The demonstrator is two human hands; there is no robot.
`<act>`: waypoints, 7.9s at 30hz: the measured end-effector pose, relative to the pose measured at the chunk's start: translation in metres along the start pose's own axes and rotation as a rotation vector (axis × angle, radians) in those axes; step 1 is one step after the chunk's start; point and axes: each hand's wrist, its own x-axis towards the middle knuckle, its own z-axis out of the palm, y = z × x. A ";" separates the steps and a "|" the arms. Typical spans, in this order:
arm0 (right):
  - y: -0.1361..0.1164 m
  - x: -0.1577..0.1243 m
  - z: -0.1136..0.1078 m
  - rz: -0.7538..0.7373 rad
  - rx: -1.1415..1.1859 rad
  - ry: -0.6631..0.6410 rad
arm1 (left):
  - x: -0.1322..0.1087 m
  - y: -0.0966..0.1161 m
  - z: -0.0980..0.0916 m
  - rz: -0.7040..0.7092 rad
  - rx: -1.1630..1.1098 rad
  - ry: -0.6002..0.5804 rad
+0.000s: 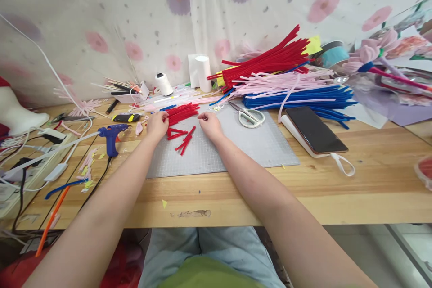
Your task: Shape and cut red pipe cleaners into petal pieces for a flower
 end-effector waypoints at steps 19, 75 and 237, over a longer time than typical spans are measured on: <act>-0.032 0.009 -0.032 -0.180 0.095 -0.032 | -0.019 0.026 -0.040 0.365 0.095 -0.060; -0.021 -0.011 -0.024 0.299 0.879 -0.633 | -0.083 0.064 0.009 -0.318 -1.563 -0.579; -0.032 -0.024 -0.001 0.173 0.739 -0.478 | -0.073 0.049 0.011 -0.240 -1.298 -0.199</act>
